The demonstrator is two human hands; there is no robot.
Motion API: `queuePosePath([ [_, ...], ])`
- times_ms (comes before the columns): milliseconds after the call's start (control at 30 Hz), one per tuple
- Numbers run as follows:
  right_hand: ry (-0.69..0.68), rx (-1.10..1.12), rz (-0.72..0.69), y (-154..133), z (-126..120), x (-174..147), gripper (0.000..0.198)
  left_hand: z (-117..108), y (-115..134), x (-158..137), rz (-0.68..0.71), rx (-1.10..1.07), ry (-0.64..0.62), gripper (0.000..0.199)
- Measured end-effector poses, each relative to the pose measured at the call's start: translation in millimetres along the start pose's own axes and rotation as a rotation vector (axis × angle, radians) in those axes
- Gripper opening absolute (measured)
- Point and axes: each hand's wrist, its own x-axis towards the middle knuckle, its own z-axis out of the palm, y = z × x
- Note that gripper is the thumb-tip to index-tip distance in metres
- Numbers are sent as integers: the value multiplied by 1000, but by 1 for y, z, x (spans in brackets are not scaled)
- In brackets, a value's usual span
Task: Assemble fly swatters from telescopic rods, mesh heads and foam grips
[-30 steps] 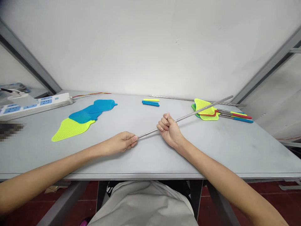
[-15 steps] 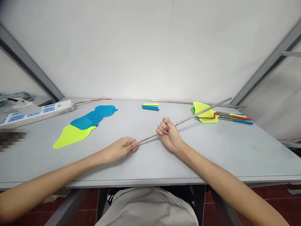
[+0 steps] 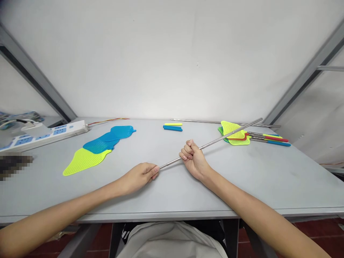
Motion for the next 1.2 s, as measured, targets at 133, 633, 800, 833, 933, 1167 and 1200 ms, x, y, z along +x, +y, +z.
queuePosePath([
  [133,17,-18,15,2,2,0,18,1,1,0,2,12,9,37],
  [633,22,-18,30,6,4,0,17,2,4,0,-6,24,12,37],
  [800,31,-23,27,7,4,0,17,2,2,1,3,29,16,38],
  [833,34,-27,25,7,4,0,17,2,2,1,6,31,19,38],
  [933,50,-52,22,7,4,0,17,3,1,1,16,36,25,38],
  [1167,72,-101,16,11,8,-2,20,3,0,2,49,33,23,38],
  [1200,73,-111,16,12,10,-2,20,3,0,2,53,26,20,38],
])
